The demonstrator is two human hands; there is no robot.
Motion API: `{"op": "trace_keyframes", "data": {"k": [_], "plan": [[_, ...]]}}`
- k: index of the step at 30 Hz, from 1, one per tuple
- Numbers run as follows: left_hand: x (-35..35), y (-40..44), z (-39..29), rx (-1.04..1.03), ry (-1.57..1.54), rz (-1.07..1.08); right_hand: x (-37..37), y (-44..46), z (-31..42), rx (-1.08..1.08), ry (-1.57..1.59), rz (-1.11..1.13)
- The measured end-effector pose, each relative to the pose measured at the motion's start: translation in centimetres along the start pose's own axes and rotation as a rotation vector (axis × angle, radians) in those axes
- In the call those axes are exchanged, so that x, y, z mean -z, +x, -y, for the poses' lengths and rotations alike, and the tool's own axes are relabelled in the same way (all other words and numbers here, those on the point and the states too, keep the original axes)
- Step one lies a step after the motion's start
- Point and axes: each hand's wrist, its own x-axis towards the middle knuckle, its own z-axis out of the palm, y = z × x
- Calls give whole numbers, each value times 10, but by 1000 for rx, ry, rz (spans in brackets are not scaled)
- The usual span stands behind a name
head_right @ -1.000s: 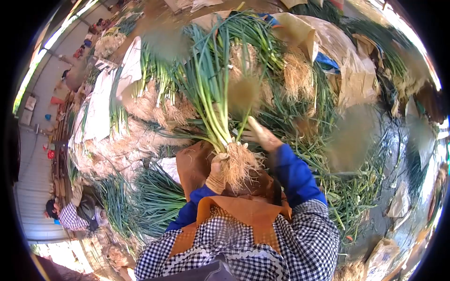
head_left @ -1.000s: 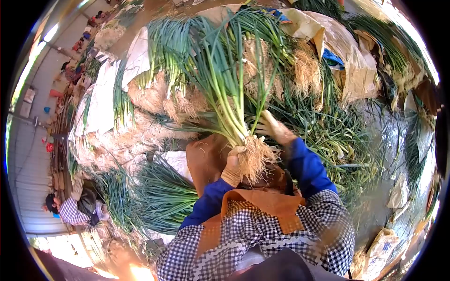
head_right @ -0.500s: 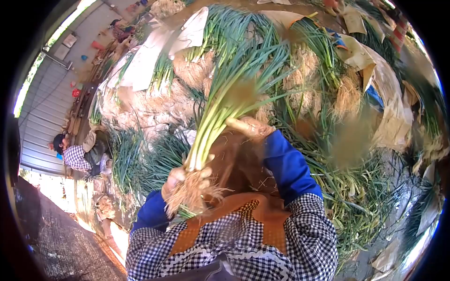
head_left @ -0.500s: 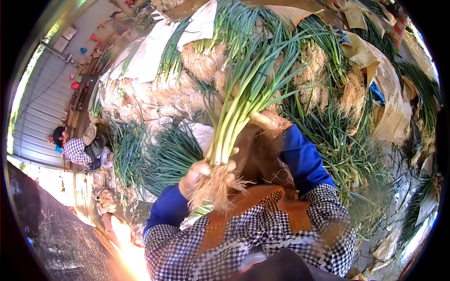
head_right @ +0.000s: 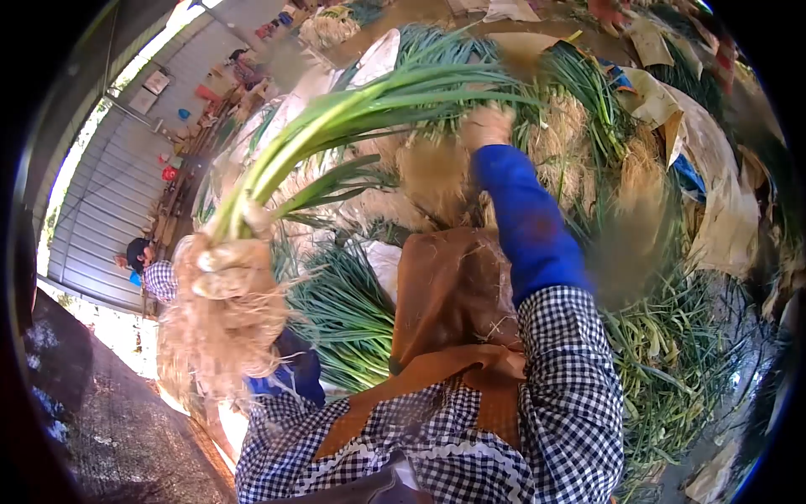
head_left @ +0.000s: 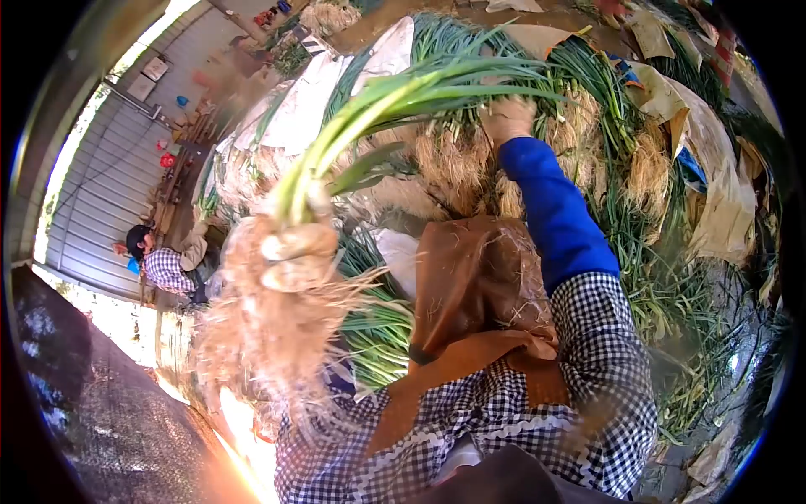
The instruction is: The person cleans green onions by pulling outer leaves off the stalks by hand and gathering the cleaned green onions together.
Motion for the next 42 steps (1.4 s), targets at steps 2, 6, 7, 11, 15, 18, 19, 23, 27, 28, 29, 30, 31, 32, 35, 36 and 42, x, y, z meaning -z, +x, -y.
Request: {"op": "trace_keyframes", "data": {"k": [2,6,7,11,15,18,19,23,27,28,29,30,31,32,35,36,42], "plan": [[3,2,-11,-44,65,-8,-44,5,-32,-192,0,120],[8,-2,-34,-149,151,-46,-12,-40,8,461,711,-535],[9,-3,-40,-173,171,-61,28,-55,42,530,717,-602],[13,-18,-62,-272,251,-134,92,-50,157,940,351,-954],[20,-50,-85,-376,330,-221,19,29,177,567,203,-369],[39,-77,-99,-452,352,-288,-80,74,131,260,262,74],[48,-87,-102,-480,356,-309,-97,69,114,256,134,170],[82,-118,-116,-539,364,-410,-131,32,50,430,244,5],[115,-145,-118,-547,369,-512,-117,11,52,459,75,-11],[124,-154,-114,-541,372,-541,-102,7,57,468,69,24],[133,-158,-109,-527,364,-568,-92,5,56,529,2,80],[146,-165,-105,-509,361,-606,-98,7,50,555,256,82],[158,-172,-96,-485,357,-638,-93,0,54,589,222,40],[171,-180,-83,-455,348,-672,-79,-9,60,625,191,-5],[222,-210,-21,-322,316,-793,-52,-30,69,430,233,142],[238,-224,9,-268,303,-832,-50,-34,66,360,290,168],[383,-360,224,443,912,-776,-111,-26,-5,797,-45,159]]}}
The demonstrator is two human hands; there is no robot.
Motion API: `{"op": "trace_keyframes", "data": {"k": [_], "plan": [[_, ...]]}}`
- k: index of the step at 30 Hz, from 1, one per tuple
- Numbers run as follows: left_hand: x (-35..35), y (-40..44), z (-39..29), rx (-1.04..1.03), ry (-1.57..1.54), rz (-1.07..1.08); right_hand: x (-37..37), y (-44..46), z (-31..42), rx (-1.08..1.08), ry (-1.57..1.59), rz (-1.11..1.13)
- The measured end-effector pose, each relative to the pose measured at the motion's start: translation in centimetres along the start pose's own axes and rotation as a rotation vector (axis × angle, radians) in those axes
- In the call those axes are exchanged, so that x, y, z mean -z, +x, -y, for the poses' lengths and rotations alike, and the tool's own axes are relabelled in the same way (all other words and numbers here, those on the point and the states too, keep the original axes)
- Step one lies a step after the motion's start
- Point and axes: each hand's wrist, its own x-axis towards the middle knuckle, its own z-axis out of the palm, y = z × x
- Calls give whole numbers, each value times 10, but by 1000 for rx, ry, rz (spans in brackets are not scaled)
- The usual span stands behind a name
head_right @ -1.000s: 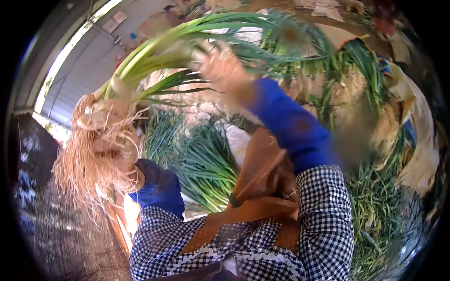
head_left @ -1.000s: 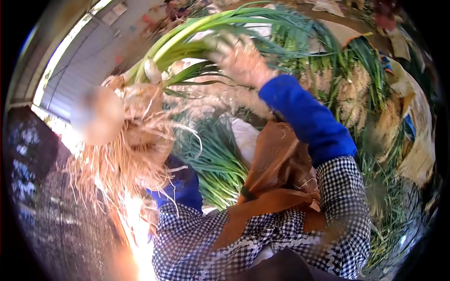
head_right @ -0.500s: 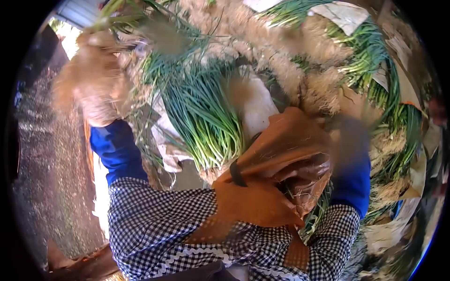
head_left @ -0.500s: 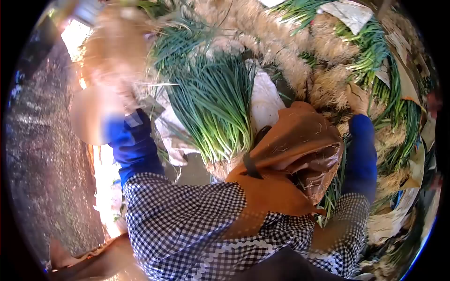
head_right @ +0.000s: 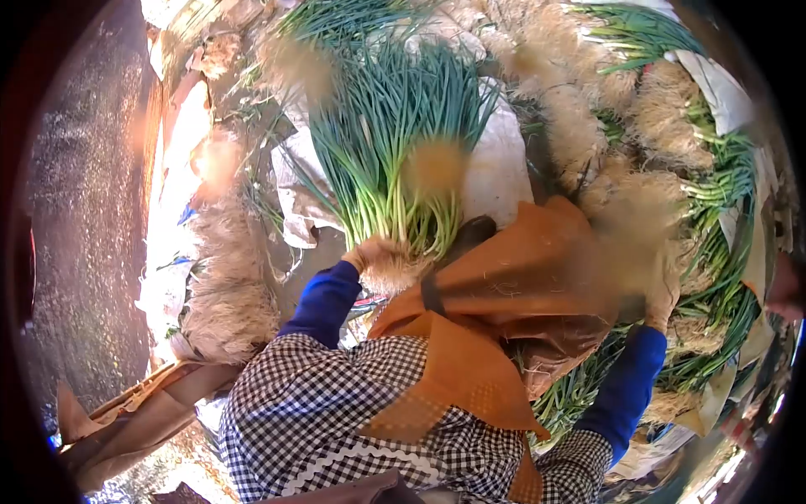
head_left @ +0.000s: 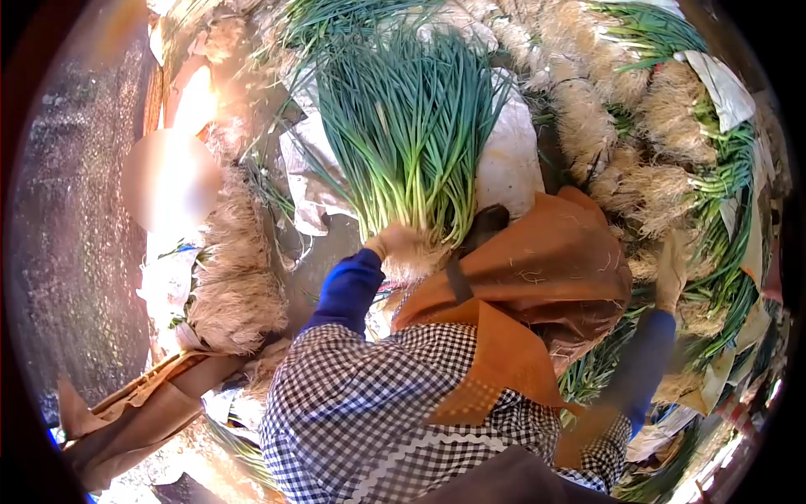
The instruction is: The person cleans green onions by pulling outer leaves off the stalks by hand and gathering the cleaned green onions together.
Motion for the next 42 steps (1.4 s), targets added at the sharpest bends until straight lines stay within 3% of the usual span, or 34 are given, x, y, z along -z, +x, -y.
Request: {"op": "trace_keyframes", "data": {"k": [2,3,4,6,8,10,11,12,13,14,16,17,19,20,22,24,26,30,32,33,34,36,37,38,39,40,41,42], "plan": [[-19,3,77,-86,606,89,-4,-12,-4,-74,107,49],[-24,13,117,-223,256,23,4,-14,5,-166,171,51],[-21,4,92,-149,3,9,10,-15,11,-155,167,56],[-15,-14,32,-31,-539,-69,14,-24,21,-296,446,30],[-16,-27,6,128,-245,-271,24,-33,26,-360,586,10],[16,-48,-61,471,268,-247,35,-46,31,-412,430,31],[27,-51,-74,572,325,-378,33,-53,25,-381,366,50],[46,-48,-74,446,434,-520,38,-58,27,-378,366,49],[63,-26,-12,209,644,-776,44,-58,34,-470,387,59],[71,-29,-75,330,619,-791,46,-61,39,-565,410,67],[87,-13,-95,214,641,-922,36,-76,32,-556,363,40],[109,17,-48,120,476,-948,33,-79,32,-596,406,80],[135,37,-87,340,563,-892,38,-85,46,-642,528,67],[150,53,-75,348,645,-944,35,-91,43,-645,529,59],[169,73,-72,441,507,-965,25,-113,33,-571,308,78],[186,89,-46,166,507,-835,18,-134,28,-555,344,46],[182,99,-60,403,300,-843,27,-149,41,-791,480,-6],[173,123,-43,524,430,-856,37,-176,34,-849,498,116],[175,141,12,289,924,-909,38,-188,36,-851,612,59],[183,142,3,467,834,-973,42,-190,41,-874,605,73],[183,136,1,424,711,-1070,39,-195,37,-885,601,81],[183,121,-10,-2,270,-1236,28,-206,32,-871,624,57],[182,115,-16,-228,-75,-1211,22,-212,32,-916,663,9],[183,115,-19,-335,-767,-1060,22,-210,35,-958,700,-41],[159,67,-106,-557,-854,-953,24,-208,37,-925,689,-11],[165,54,-130,-557,-845,-955,25,-203,42,-926,697,-8],[164,44,-139,-417,-474,-995,23,-201,42,-927,739,-30],[161,41,-134,-485,-440,-941,22,-199,42,-929,780,-47]]}}
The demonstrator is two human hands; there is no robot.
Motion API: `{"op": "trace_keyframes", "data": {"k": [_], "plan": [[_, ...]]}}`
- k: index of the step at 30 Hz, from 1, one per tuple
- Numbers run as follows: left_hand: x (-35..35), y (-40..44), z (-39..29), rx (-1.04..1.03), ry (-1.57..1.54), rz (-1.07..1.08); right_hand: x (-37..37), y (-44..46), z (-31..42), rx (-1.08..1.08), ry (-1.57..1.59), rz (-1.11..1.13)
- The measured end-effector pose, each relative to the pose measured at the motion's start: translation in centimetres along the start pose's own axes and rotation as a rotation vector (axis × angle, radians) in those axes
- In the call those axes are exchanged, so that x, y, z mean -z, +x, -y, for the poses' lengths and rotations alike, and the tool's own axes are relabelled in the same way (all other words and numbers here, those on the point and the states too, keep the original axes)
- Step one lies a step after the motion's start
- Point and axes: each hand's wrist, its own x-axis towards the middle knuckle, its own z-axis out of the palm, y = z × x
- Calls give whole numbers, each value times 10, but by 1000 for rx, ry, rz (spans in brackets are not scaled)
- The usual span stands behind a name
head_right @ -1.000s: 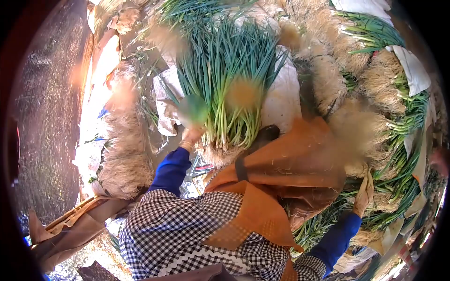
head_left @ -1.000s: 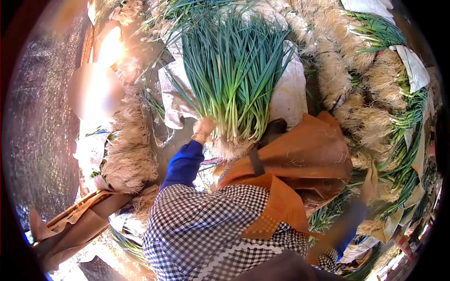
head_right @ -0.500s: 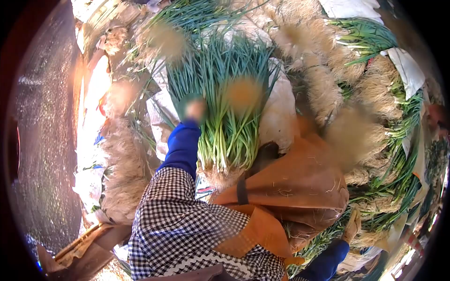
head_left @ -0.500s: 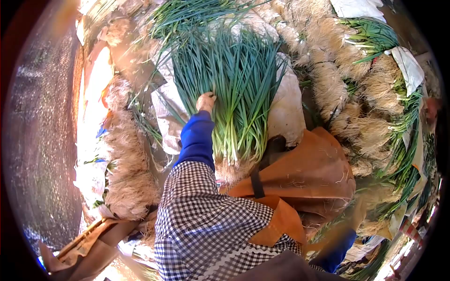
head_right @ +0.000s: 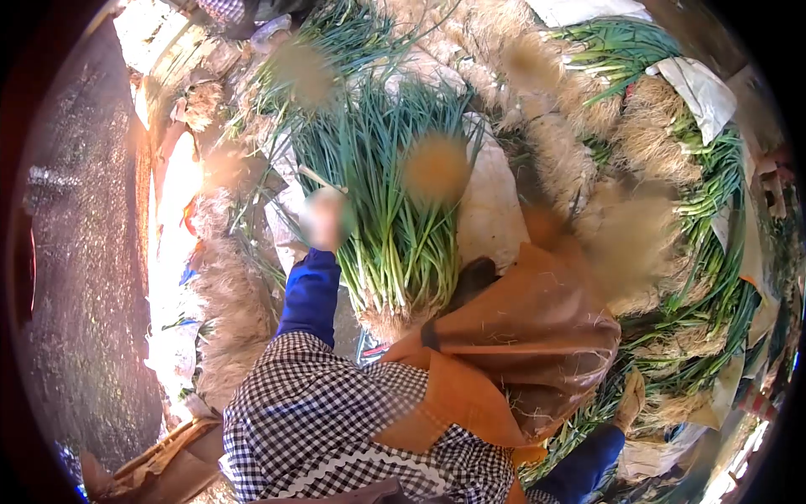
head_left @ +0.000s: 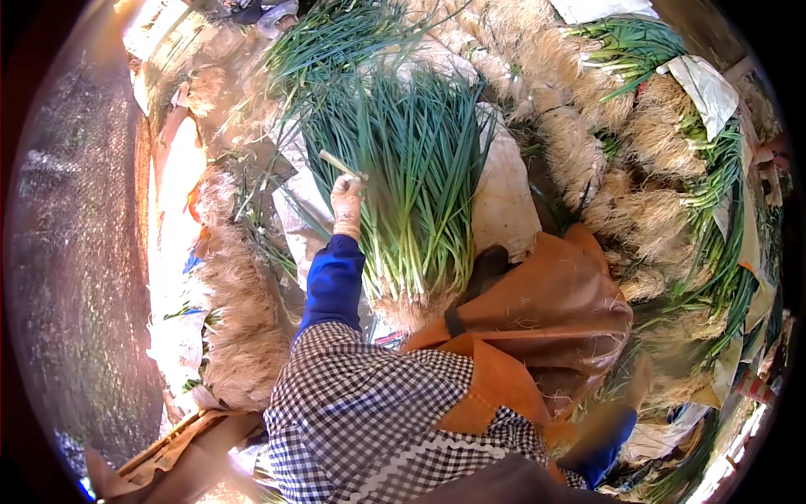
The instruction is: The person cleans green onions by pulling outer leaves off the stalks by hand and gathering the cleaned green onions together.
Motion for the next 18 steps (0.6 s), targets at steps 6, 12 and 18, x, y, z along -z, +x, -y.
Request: {"op": "trace_keyframes", "data": {"k": [6,12,18], "plan": [[20,12,55,-127,1260,254,16,41,13,180,-160,53],[6,-43,107,-155,1556,455,68,58,-13,420,-276,-160],[-25,-87,84,383,1443,320,134,109,-74,279,47,-658]]}}
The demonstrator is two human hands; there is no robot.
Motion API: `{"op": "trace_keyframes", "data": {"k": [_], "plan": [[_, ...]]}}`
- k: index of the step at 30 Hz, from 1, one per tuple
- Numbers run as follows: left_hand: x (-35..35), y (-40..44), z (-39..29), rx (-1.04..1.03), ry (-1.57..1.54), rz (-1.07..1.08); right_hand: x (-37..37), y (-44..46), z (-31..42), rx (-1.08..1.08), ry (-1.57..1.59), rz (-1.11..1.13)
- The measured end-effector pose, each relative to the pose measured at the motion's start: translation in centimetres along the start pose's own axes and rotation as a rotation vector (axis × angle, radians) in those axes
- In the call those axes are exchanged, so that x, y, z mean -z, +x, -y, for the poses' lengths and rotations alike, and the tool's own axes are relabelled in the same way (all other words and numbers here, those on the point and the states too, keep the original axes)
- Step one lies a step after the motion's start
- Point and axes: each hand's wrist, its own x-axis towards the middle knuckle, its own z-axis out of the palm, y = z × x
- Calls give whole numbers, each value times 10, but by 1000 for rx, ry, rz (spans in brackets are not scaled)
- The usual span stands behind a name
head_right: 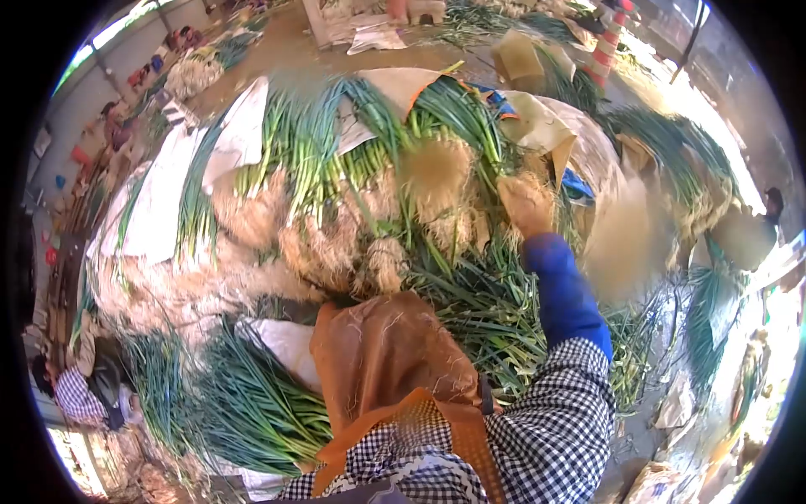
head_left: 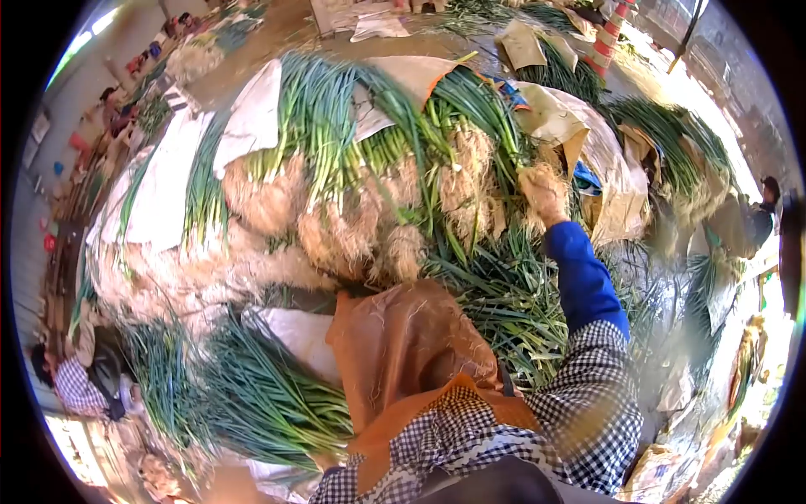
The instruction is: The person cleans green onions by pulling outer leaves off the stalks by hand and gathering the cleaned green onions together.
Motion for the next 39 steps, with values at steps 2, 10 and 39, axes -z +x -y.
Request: {"op": "trace_keyframes", "data": {"k": [2,10,39], "plan": [[23,-22,-13,-24,-68,-22,25,32,36,-106,-481,33],[92,-68,-143,-456,-781,-102,16,58,-13,90,-547,100],[13,26,3,15,-303,-412,-34,-2,72,-767,172,677]]}}
